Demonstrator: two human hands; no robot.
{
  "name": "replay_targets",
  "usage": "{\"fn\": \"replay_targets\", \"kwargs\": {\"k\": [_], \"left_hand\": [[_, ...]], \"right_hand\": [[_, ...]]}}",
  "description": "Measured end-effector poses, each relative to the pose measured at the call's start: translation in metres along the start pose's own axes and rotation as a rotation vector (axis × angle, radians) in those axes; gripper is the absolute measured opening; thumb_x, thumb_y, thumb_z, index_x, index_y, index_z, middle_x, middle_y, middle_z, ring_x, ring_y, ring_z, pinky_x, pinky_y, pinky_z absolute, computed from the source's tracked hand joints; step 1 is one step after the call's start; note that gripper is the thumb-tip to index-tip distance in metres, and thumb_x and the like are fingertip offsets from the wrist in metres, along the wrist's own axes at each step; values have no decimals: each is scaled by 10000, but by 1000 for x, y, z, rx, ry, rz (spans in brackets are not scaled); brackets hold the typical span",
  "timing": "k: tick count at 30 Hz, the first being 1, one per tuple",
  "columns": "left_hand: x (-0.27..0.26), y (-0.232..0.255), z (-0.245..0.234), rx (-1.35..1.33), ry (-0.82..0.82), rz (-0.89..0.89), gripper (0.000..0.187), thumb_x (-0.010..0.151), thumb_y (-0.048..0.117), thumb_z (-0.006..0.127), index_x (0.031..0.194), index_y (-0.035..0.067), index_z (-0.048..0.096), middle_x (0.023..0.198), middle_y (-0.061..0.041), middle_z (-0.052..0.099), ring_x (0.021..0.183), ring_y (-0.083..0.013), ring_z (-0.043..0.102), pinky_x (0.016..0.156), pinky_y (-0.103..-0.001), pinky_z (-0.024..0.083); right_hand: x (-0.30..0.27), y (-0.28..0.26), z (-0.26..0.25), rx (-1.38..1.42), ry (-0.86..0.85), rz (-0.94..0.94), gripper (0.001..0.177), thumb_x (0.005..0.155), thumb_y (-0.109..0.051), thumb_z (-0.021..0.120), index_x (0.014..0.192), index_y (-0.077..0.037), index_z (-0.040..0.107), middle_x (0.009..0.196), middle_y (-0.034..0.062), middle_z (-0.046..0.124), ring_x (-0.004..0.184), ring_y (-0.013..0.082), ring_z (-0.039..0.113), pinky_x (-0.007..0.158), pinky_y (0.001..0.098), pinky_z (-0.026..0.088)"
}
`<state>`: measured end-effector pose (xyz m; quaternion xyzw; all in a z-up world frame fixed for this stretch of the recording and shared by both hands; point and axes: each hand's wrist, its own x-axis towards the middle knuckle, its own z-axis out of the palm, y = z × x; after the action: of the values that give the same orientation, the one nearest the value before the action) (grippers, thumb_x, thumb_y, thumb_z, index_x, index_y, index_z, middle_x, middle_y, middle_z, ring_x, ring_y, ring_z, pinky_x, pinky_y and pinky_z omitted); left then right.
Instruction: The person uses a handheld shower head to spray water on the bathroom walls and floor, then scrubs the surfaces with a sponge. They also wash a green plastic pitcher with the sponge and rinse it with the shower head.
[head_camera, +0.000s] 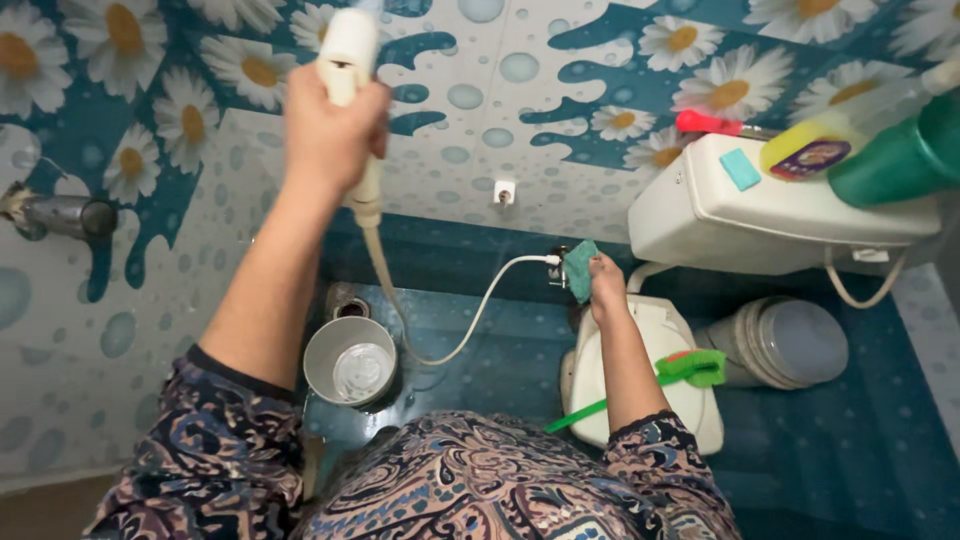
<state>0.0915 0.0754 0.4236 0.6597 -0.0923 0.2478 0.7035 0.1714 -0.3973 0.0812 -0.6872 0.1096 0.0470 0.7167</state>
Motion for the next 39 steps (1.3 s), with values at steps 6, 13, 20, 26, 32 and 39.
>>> {"fn": "replay_targets", "kwargs": {"k": [6, 13, 20, 26, 32, 39], "left_hand": [[13, -3, -21, -9, -16, -38, 190, 917, 84, 644, 752, 11, 581, 602, -37, 578, 473, -137, 570, 457, -309, 475], [13, -13, 68, 47, -236, -9, 228, 878, 190, 696, 720, 38, 630, 568, -29, 622, 457, -133, 632, 451, -302, 492], [1, -21, 118, 8, -345, -106, 191, 819, 194, 690, 710, 55, 616, 546, -22, 620, 434, -132, 609, 424, -309, 479], [-2, -76, 67, 29, -194, -187, 211, 885, 185, 716, 803, 39, 587, 608, -31, 630, 477, -140, 630, 438, -314, 504], [-17, -108, -48, -123, 19, -228, 194, 1010, 67, 709, 1047, 21, 524, 771, -71, 610, 597, -186, 617, 543, -354, 527], [-60, -114, -151, -94, 218, -254, 216, 1102, 27, 692, 1148, 52, 483, 836, -89, 565, 645, -191, 577, 596, -367, 537]], "right_hand": [[-28, -4, 17, 19, 30, 10, 352, 1045, -128, 487, 1349, 9, 599, 1136, 88, 701, 986, 168, 662, 891, 304, 516], [-46, -5, 21, 3, 66, -28, 360, 1041, -129, 479, 1355, 6, 591, 1149, 77, 701, 1009, 158, 664, 903, 298, 520], [-68, -5, -4, 55, 83, -7, 333, 1048, -130, 477, 1334, -5, 594, 1125, 98, 698, 966, 186, 660, 854, 318, 524], [-84, 4, -38, 36, 154, 19, 321, 1034, -112, 462, 1297, 2, 608, 1127, 84, 695, 978, 174, 666, 861, 293, 536], [-73, 16, -42, 3, 147, 34, 316, 1035, -117, 466, 1291, 3, 607, 1111, 70, 688, 978, 162, 662, 871, 295, 540], [-62, 22, -17, 53, -3, 72, 317, 1082, -153, 436, 1299, -1, 610, 1130, 102, 701, 974, 197, 683, 864, 324, 559]]}}
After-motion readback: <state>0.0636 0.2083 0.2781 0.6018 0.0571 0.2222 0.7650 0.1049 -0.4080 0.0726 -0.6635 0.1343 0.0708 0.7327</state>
